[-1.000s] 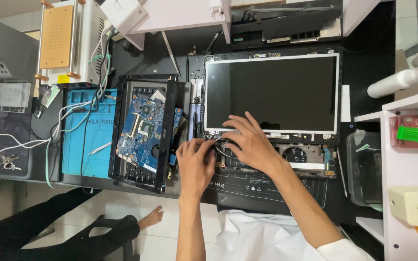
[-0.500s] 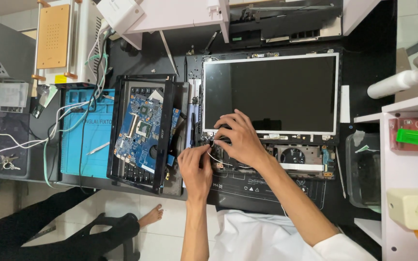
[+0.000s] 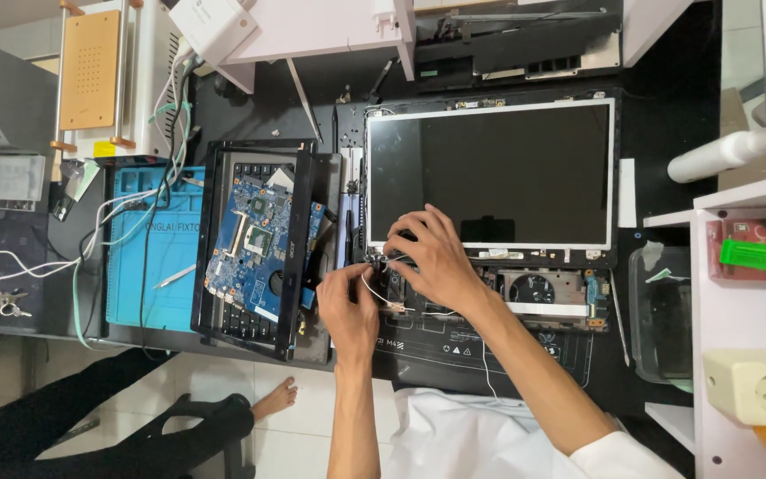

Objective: The person disassembles a laptop at a repair workbench. They disconnect a ribbon cable from the screen, lift the display panel away from the chassis, separate the screen bezel, and use a screwdriver on the exposed internals, moving parts aside as they work.

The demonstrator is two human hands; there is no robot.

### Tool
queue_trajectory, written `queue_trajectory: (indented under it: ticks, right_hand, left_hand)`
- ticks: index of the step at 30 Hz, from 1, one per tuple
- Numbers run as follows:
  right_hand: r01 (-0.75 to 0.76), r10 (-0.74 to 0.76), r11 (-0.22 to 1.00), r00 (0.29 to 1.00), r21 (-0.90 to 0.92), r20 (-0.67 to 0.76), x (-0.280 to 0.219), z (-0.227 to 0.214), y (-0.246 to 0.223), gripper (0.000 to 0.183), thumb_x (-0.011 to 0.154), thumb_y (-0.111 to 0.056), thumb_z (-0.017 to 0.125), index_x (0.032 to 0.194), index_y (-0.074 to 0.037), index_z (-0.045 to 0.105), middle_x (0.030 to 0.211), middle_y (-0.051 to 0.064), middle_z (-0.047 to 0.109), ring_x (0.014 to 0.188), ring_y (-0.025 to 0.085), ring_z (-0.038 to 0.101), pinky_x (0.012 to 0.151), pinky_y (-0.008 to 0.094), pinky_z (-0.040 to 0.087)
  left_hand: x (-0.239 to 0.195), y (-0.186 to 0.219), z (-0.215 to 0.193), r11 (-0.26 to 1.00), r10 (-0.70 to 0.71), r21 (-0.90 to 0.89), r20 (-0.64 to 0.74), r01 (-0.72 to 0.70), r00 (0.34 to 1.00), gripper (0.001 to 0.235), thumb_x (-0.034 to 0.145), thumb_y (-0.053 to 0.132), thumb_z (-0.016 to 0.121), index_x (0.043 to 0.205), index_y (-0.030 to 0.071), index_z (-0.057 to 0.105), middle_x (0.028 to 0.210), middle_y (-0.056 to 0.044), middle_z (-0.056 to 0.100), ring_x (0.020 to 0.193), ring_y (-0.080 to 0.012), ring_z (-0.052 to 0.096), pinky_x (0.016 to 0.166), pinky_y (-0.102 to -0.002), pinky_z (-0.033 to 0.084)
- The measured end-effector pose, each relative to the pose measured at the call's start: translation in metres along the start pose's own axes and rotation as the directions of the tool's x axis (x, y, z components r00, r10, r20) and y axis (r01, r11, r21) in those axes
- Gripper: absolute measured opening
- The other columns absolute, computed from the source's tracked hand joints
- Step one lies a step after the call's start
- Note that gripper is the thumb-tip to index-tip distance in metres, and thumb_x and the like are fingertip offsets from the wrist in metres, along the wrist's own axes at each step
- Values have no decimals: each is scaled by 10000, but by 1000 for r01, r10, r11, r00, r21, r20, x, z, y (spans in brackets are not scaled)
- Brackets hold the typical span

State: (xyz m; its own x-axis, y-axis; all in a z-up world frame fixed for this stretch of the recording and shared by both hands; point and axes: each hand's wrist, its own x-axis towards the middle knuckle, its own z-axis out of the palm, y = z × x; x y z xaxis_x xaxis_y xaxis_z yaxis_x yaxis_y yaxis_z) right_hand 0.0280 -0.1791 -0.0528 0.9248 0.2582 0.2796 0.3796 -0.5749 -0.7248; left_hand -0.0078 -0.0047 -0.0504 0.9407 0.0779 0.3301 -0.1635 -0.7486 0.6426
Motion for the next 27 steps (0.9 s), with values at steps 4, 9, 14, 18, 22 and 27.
queue_trajectory:
  ticks: [4,9,14,18,22,27]
  right_hand:
    - [-4,4,1000,1000,-4,-2,-1,3,1,170,819,-168,793,964,-112,722,1145,42,613,1241,296,531,1213,554,279]
    - [13,-13,1000,1000,-17,9,-1,2,0,152,839,-160,776,973,-113,723,1156,42,610,1252,303,517,1204,558,279]
    - [6,-5,1000,1000,-16,16,-1,1,-1,151,843,-160,768,981,-116,725,1160,40,605,1254,299,515,1207,557,275]
    - [1,-1,1000,1000,-21,18,-1,0,-2,147,843,-165,767,976,-118,726,1161,41,603,1257,301,513,1206,560,270]
    - [-14,15,1000,999,-20,30,-2,1,0,147,845,-169,769,980,-125,731,1154,35,604,1248,293,516,1212,557,271]
    - [-12,12,1000,1000,-16,22,0,1,-1,156,833,-163,776,976,-120,730,1160,35,610,1256,295,518,1207,550,274]
  left_hand:
    - [8,2,2,1000,-16,-4,-7,16,1000,65,897,8,718,946,50,722,953,-93,720,895,-305,652,819,-402,488]
    - [10,-2,7,993,-86,-90,-74,80,994,42,917,24,728,954,26,707,913,-104,743,871,-274,706,797,-368,529]
    - [14,-1,13,954,-216,-224,-61,198,974,55,937,34,721,963,-11,703,895,-110,766,821,-178,738,772,-306,562]
    - [20,1,15,923,-299,-282,-99,261,949,87,947,59,712,962,-24,695,888,-99,765,797,-137,725,739,-292,571]
    - [18,4,9,935,-327,-187,-134,300,935,105,942,67,738,944,-35,712,834,-114,760,717,-169,684,685,-305,556]
    - [11,5,4,921,-335,-258,-140,292,932,120,980,73,695,945,-41,676,871,-117,770,787,-148,738,717,-284,595]
